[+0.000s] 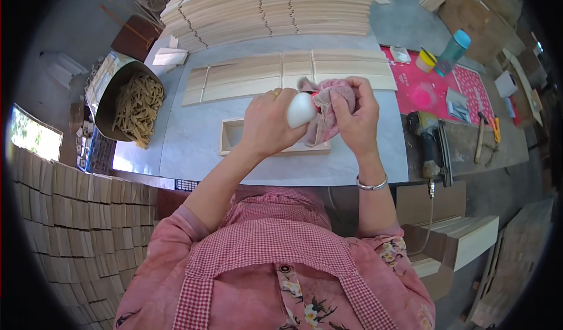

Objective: Assembling rectangular wooden boxes using wood panels, glue, and a pneumatic nail gun.

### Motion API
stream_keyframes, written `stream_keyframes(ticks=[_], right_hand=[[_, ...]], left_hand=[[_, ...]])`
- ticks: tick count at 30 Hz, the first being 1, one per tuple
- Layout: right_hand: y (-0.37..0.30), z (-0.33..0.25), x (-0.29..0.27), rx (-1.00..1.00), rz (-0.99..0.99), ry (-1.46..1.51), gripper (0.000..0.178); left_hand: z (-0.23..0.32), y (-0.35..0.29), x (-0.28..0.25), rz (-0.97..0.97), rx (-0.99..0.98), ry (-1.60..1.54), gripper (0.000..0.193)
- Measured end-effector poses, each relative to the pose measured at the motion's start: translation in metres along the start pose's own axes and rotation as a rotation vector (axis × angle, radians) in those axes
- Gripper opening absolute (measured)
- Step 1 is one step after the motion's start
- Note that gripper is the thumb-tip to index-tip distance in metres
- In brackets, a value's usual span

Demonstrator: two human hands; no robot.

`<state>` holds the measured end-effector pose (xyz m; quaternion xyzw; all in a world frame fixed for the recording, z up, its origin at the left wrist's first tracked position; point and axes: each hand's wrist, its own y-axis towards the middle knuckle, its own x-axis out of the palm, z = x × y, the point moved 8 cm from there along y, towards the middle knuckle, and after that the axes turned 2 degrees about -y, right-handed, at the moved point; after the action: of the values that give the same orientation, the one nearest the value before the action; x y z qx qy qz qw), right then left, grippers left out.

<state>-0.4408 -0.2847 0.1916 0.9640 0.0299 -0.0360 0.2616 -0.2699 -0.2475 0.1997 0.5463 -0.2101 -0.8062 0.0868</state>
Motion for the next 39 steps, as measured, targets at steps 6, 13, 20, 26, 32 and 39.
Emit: stream_keyframes(ticks=[6, 13, 20, 26, 32, 39], right_hand=[[-0.009, -0.009, -0.018, 0.059, 0.214, 0.039, 0.013], [0.065, 0.056, -0.183, 0.037, 0.561, -0.608, 0.029], [0.106, 0.183, -0.303, 0.417, 0.179, -1.050, 0.040], [0.010, 0.047, -0.085, 0.044, -0.036, -0.465, 0.041], [-0.104, 0.004, 0.057, 0.171, -0.040, 0.188, 0.058], [-0.077, -0.032, 0.023, 0.134, 0.074, 0.414, 0.059]], left_hand=[[-0.001, -0.019, -0.011, 0.213, 0.259, -0.191, 0.046], [-0.006, -0.039, -0.023, 0.157, 0.106, -0.345, 0.052], [-0.017, -0.042, -0.015, 0.041, -0.344, -0.764, 0.053], [-0.013, -0.055, 0.038, 0.073, -0.602, -1.578, 0.047], [0.011, -0.069, 0.049, -0.024, -0.619, -1.840, 0.042], [-0.021, -0.112, 0.027, 0.078, -0.248, -1.465, 0.050]])
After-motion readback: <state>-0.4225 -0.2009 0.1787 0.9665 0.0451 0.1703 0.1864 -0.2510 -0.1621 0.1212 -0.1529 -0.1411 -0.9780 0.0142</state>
